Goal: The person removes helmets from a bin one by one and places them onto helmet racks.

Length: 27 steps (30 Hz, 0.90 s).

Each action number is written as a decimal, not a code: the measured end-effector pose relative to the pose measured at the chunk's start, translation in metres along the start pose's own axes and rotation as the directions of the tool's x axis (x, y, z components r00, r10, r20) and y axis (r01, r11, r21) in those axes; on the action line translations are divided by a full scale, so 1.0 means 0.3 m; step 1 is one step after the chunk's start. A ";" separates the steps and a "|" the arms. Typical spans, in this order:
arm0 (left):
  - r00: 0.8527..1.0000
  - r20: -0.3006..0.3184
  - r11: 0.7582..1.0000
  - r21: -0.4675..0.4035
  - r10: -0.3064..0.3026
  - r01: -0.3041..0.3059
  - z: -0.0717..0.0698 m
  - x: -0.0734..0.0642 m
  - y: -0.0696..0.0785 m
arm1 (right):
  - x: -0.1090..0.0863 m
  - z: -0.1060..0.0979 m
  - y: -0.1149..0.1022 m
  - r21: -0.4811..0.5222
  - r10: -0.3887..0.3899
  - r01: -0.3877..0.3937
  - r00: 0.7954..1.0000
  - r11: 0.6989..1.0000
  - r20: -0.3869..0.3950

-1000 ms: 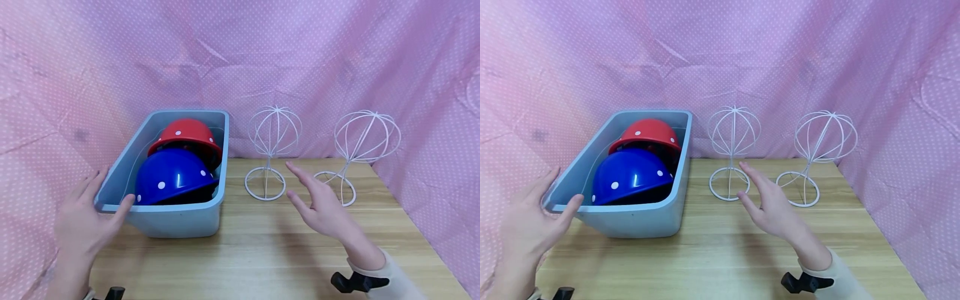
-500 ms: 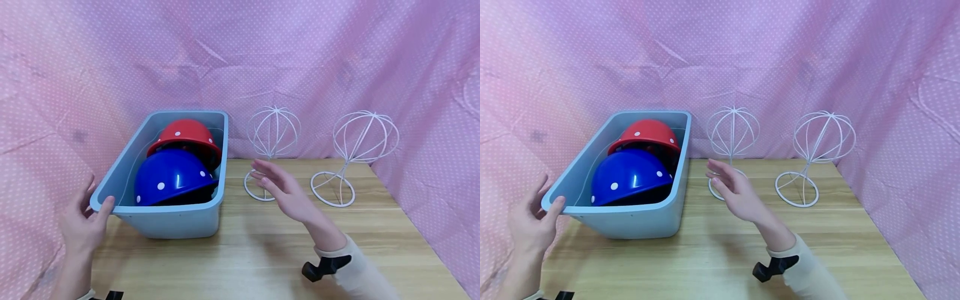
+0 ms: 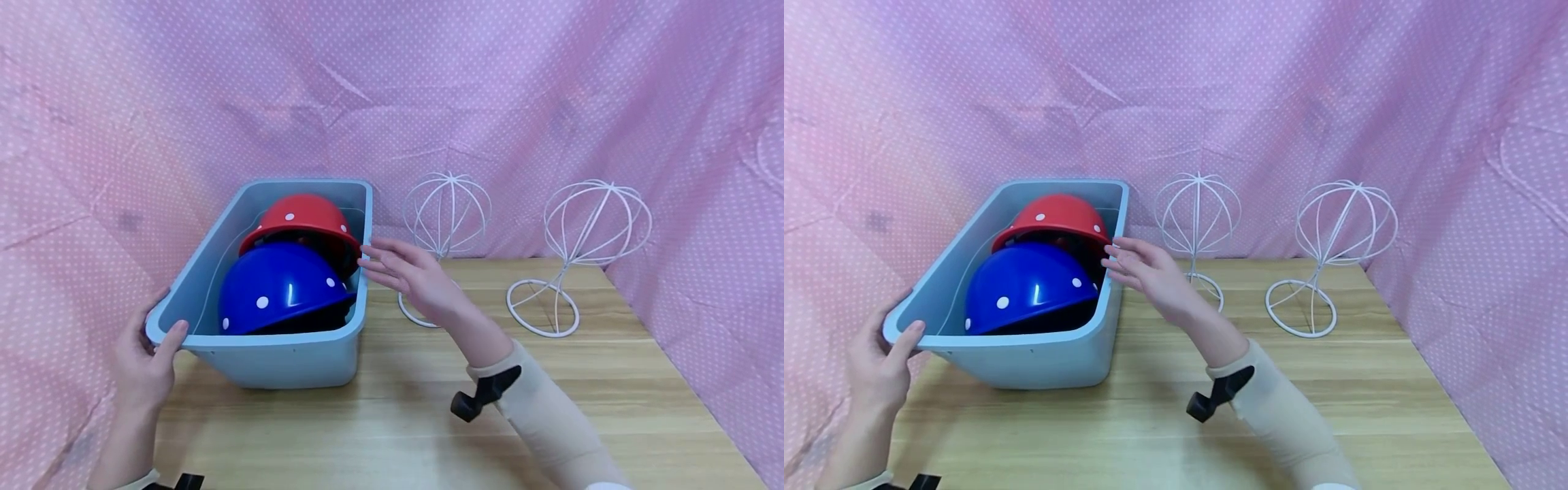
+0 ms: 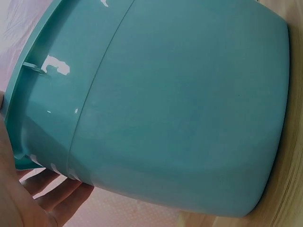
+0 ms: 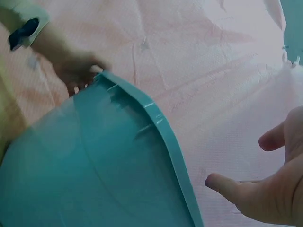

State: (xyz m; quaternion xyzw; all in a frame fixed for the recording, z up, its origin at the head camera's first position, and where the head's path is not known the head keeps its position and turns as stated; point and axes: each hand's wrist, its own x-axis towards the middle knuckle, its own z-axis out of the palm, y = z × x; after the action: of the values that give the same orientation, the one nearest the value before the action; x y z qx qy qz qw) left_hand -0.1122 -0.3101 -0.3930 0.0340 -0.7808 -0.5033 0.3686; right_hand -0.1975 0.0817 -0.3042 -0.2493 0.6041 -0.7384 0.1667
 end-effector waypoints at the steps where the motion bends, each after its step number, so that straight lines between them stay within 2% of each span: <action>1: 1.000 0.001 1.000 -0.003 0.000 0.000 0.001 0.001 -0.002 | 0.022 0.007 -0.001 0.069 0.036 -0.036 0.999 0.997 -0.002; 3: 1.000 0.000 1.000 -0.015 0.000 0.000 0.004 0.003 -0.008 | 0.066 0.026 -0.003 0.195 0.109 -0.104 0.994 0.975 -0.015; 7: 1.000 -0.018 0.999 -0.044 0.022 -0.022 0.012 0.003 -0.019 | 0.158 0.063 0.004 0.375 0.238 -0.204 0.970 0.904 -0.044; 12: 0.999 -0.029 0.997 -0.071 0.040 -0.042 0.017 0.000 -0.028 | 0.258 0.107 0.026 0.588 0.352 -0.246 0.933 0.770 -0.070; 14: 0.999 -0.033 0.996 -0.083 0.035 -0.037 0.016 -0.002 -0.030 | 0.290 0.123 0.038 0.640 0.373 -0.239 0.924 0.730 -0.080; 22: 0.998 -0.025 0.993 -0.105 0.051 -0.054 0.017 0.007 -0.036 | 0.387 0.177 0.066 0.760 0.441 -0.188 0.886 0.622 -0.143; 27: 0.997 -0.031 0.990 -0.117 0.076 -0.079 0.019 0.014 -0.047 | 0.430 0.188 0.082 0.790 0.464 -0.149 0.866 0.594 -0.186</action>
State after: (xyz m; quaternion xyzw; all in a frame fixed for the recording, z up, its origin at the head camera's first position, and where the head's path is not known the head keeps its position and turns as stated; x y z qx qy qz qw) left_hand -0.1232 -0.3144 -0.4035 -0.0115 -0.7455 -0.5332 0.3997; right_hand -0.2725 -0.0400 -0.2984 0.0981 0.2963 -0.9127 0.2639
